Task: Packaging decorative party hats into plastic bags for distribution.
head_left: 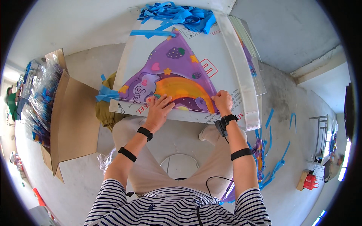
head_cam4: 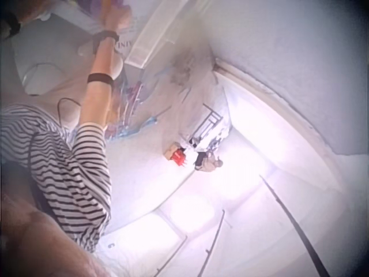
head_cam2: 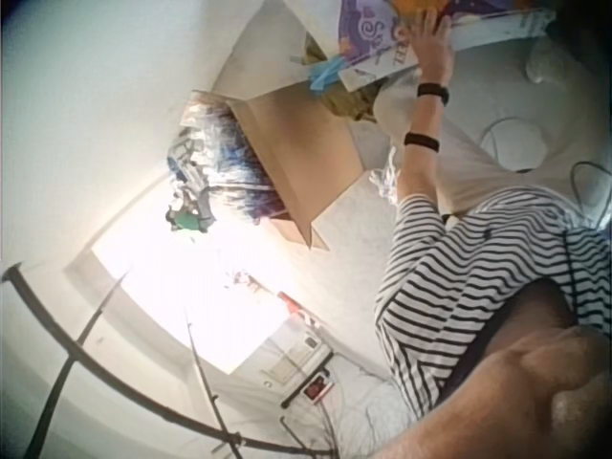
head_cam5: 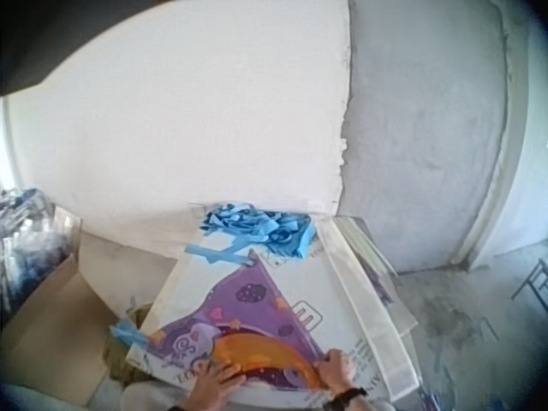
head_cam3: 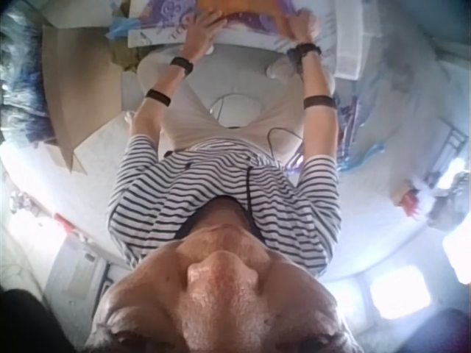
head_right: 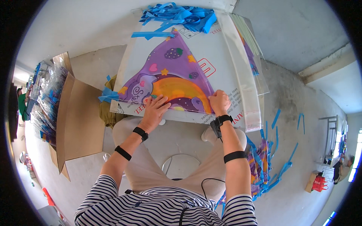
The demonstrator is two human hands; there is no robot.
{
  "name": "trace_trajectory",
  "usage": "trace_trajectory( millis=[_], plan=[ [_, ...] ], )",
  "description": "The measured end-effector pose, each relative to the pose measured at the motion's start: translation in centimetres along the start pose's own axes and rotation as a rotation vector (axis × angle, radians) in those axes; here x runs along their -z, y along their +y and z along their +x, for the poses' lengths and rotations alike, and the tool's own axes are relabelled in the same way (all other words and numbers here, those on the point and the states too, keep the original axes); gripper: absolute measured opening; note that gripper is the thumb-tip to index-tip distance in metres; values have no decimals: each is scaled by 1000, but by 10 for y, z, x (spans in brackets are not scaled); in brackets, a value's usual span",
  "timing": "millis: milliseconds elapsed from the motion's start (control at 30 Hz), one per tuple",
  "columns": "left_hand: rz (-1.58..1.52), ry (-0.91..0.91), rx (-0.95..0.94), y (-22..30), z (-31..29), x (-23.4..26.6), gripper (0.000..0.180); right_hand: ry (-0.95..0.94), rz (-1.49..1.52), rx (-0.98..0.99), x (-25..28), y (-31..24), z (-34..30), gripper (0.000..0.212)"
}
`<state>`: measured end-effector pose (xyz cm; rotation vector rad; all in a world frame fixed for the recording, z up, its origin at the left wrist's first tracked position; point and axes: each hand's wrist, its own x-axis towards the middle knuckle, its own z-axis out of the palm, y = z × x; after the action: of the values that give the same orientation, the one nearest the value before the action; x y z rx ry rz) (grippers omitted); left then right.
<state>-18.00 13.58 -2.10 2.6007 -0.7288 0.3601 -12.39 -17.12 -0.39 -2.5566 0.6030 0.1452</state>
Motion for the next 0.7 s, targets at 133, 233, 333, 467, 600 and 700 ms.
trace_trajectory(
  millis=[133, 233, 333, 467, 600, 700],
  plan=[
    [-10, 25, -32, -1, 1, -1, 33, 13, 39, -20, 0, 2, 3, 20],
    [23, 13, -18, 5, 2, -3, 35, 36, 18, 8, 4, 3, 2, 21],
    [49, 9, -4, 8, 5, -4, 35, 76, 22, -17, 5, 1, 4, 21],
    [62, 31, -10, 10, 6, -8, 35, 102, 21, -20, 6, 7, 10, 22],
    [56, 51, -7, 13, 7, -10, 34, 101, 26, 0, 8, 16, 15, 23],
    [59, 52, 0, 12, 5, -10, 33, 78, 35, 22, 9, 15, 12, 23]
  ],
)
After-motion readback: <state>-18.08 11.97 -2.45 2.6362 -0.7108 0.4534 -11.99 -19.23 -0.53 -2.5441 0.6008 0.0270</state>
